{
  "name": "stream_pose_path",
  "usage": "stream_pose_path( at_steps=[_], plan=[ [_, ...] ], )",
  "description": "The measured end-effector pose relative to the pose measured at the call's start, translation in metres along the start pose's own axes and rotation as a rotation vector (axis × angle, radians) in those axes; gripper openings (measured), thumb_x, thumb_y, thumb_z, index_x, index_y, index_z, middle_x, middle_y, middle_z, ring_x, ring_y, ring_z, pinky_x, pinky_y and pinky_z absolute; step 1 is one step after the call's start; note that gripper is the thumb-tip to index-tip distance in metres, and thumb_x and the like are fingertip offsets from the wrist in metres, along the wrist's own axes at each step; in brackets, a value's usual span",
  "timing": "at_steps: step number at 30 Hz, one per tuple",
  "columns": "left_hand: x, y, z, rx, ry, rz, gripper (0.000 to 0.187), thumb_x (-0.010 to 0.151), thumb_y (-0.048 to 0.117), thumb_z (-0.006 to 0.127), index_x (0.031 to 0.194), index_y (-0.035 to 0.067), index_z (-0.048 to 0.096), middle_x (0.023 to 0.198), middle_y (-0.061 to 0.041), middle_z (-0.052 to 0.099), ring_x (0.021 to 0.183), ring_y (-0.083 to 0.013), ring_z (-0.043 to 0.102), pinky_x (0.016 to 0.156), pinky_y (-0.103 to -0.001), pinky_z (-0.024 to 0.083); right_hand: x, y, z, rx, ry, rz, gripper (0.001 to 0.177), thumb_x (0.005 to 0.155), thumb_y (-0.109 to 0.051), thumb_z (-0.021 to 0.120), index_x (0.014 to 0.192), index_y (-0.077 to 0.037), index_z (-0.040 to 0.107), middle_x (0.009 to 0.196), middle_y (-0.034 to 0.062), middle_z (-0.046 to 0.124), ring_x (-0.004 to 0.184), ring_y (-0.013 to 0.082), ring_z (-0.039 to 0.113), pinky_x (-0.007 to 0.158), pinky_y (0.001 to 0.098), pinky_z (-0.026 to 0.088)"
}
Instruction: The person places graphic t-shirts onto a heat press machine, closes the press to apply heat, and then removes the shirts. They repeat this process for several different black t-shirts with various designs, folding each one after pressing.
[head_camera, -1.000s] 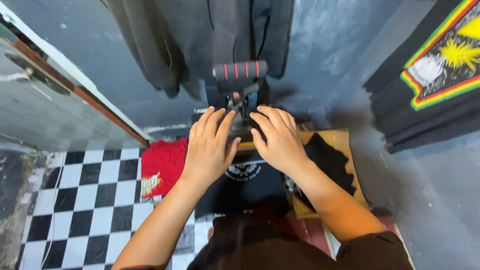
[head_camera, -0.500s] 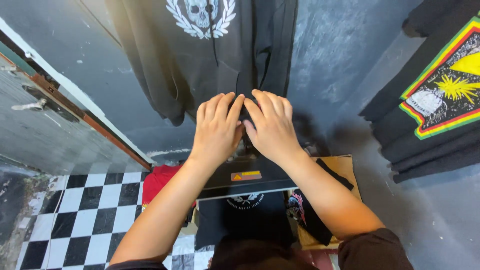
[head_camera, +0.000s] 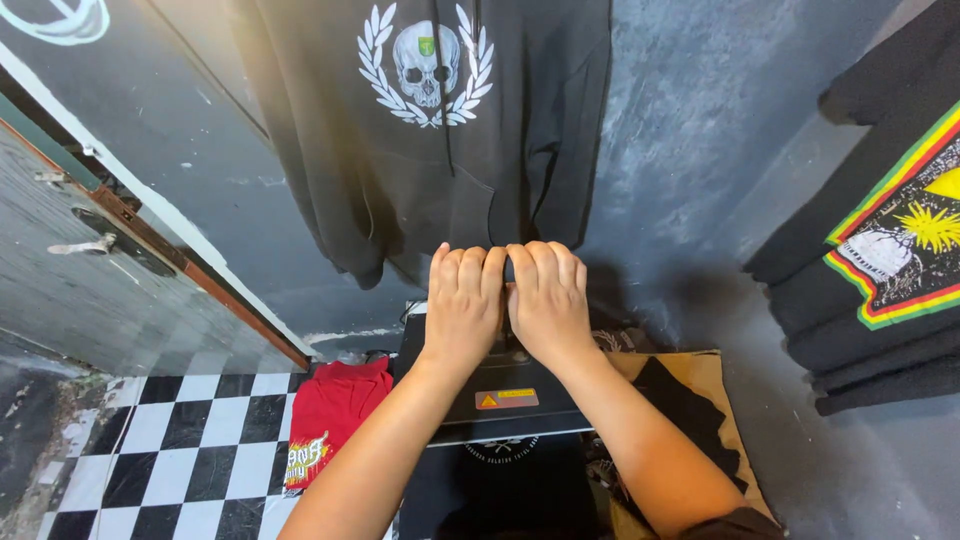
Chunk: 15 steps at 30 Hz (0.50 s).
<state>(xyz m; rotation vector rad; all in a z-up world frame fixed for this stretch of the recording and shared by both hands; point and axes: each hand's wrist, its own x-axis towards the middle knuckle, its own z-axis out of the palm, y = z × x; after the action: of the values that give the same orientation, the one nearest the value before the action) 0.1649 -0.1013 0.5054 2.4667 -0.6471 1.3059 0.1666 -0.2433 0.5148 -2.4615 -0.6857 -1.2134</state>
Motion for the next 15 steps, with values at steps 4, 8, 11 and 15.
stream_pose_path(
  at_steps=[4,8,11,15],
  plan=[
    [0.000,0.000,0.001,0.029,-0.013,-0.010,0.053,0.085,0.021,0.072,0.133,0.005,0.055,0.120,-0.013,0.054,0.117,-0.0320,0.051,0.116,-0.053,0.038,-0.001,-0.003,0.001,-0.012,0.009,0.004,0.052,0.081,-0.006,0.070,0.131,-0.005,0.055,0.123,0.0130,0.056,0.122,0.0342,0.052,0.103,0.0478,0.041],
    [-0.002,0.000,-0.001,0.026,0.005,-0.004,0.054,0.086,0.024,0.072,0.133,0.003,0.055,0.120,-0.014,0.054,0.118,-0.0331,0.051,0.116,-0.054,0.037,0.000,-0.007,0.000,-0.015,0.010,0.016,0.053,0.081,-0.006,0.070,0.131,-0.006,0.054,0.123,0.0123,0.056,0.123,0.0336,0.052,0.103,0.0476,0.040],
    [-0.002,0.004,-0.007,0.034,-0.009,-0.008,0.055,0.086,0.024,0.071,0.133,0.003,0.054,0.120,-0.014,0.055,0.118,-0.0333,0.052,0.116,-0.054,0.037,-0.003,-0.009,-0.005,-0.018,0.001,0.019,0.053,0.080,-0.005,0.069,0.131,-0.005,0.055,0.124,0.0121,0.056,0.123,0.0337,0.051,0.103,0.0473,0.040],
    [-0.009,0.016,-0.024,0.014,-0.057,-0.036,0.057,0.085,0.023,0.070,0.134,0.000,0.054,0.122,-0.016,0.055,0.119,-0.0348,0.051,0.114,-0.054,0.037,-0.014,-0.018,-0.023,0.022,-0.043,0.017,0.055,0.080,-0.005,0.069,0.133,-0.003,0.054,0.127,0.0126,0.056,0.126,0.0343,0.051,0.105,0.0473,0.040]
  ],
)
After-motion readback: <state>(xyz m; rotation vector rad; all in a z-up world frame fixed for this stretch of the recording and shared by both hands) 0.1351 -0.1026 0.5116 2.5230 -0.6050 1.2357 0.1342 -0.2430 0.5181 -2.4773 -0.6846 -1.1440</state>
